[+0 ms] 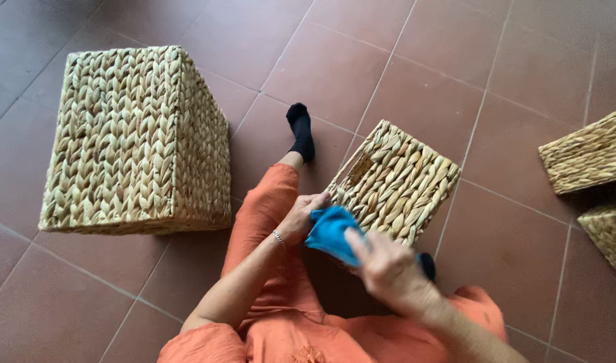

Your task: The person sits on a tiled floor and wipes the exterior surfaces of woven baskets using a blue cloth. They rotate the basket to clean multiple sides and then place it aside to pick up another basket.

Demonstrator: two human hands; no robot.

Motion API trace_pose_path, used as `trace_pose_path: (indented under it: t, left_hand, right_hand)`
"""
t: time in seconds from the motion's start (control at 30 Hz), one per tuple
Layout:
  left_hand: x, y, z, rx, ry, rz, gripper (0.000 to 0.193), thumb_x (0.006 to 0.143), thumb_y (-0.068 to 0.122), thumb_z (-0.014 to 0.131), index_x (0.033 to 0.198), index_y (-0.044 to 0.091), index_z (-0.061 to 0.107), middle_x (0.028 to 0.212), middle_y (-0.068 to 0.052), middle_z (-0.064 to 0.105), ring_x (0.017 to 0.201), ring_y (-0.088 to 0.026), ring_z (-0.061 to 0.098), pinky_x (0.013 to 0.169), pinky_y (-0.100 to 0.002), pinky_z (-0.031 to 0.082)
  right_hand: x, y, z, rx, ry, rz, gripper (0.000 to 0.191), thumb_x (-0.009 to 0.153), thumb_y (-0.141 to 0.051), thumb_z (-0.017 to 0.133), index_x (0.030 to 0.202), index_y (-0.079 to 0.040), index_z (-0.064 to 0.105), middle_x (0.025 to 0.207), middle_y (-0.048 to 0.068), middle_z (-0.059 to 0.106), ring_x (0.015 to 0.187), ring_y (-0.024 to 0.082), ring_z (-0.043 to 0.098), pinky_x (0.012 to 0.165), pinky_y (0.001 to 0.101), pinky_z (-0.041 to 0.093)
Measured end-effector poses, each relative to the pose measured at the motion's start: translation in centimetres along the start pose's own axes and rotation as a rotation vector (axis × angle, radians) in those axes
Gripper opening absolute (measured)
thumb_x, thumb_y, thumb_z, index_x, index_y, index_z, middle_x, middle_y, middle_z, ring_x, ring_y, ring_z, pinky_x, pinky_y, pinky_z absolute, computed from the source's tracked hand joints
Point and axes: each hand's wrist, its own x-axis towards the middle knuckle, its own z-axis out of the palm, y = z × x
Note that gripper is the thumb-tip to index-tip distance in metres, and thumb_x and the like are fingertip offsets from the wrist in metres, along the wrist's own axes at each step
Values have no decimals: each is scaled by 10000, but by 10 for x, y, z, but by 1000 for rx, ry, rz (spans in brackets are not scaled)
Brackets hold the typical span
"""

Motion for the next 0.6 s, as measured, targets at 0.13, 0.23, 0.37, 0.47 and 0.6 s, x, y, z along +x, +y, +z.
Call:
trace_pose_path:
  t: [0.13, 0.23, 0.37, 0.47, 0.6]
  left_hand:
    - [-8, -4, 6, 27, 50, -15, 390, 1063, 365, 560, 947, 26, 712, 848, 70, 650, 747, -17, 542, 677, -212, 492]
    - [-13, -4, 15, 134, 91, -10, 414, 1057, 387, 556, 894, 43, 716, 780, 80, 630, 684, -11, 516, 605, -213, 464]
    - [-14, -2, 22, 239, 193, 155, 392, 1071, 328, 622, 829, 26, 687, 725, 75, 573, 642, -14, 458, 549, -219, 399]
    - [-17, -7, 22, 335, 331, 228, 337, 1025, 272, 657, 813, 13, 696, 680, 46, 609, 606, -28, 489, 525, -230, 416]
    - [-15, -20, 14, 264, 352, 278, 245, 1016, 240, 614, 942, 36, 729, 773, 50, 672, 676, -26, 555, 594, -220, 475]
  right_hand:
    - [18, 83, 16, -152, -71, 201, 344, 971, -130, 663, 1301, -45, 614, 819, 122, 629, 565, 212, 593, 439, 355, 537]
    - [29, 147, 24, -242, 14, 443, 391, 974, -200, 726, 1304, -29, 607, 894, 151, 643, 634, 245, 646, 496, 357, 563]
    - [41, 168, 25, -428, 182, 508, 498, 862, -297, 779, 1247, -32, 609, 910, 197, 656, 696, 331, 702, 512, 429, 587]
    - [47, 125, 16, -322, 50, 402, 408, 984, -240, 722, 1269, 17, 582, 887, 204, 649, 643, 305, 683, 492, 400, 586]
    - [31, 27, -2, 36, -58, 155, 264, 897, -42, 597, 1160, -25, 591, 803, 141, 599, 684, 301, 625, 550, 440, 555]
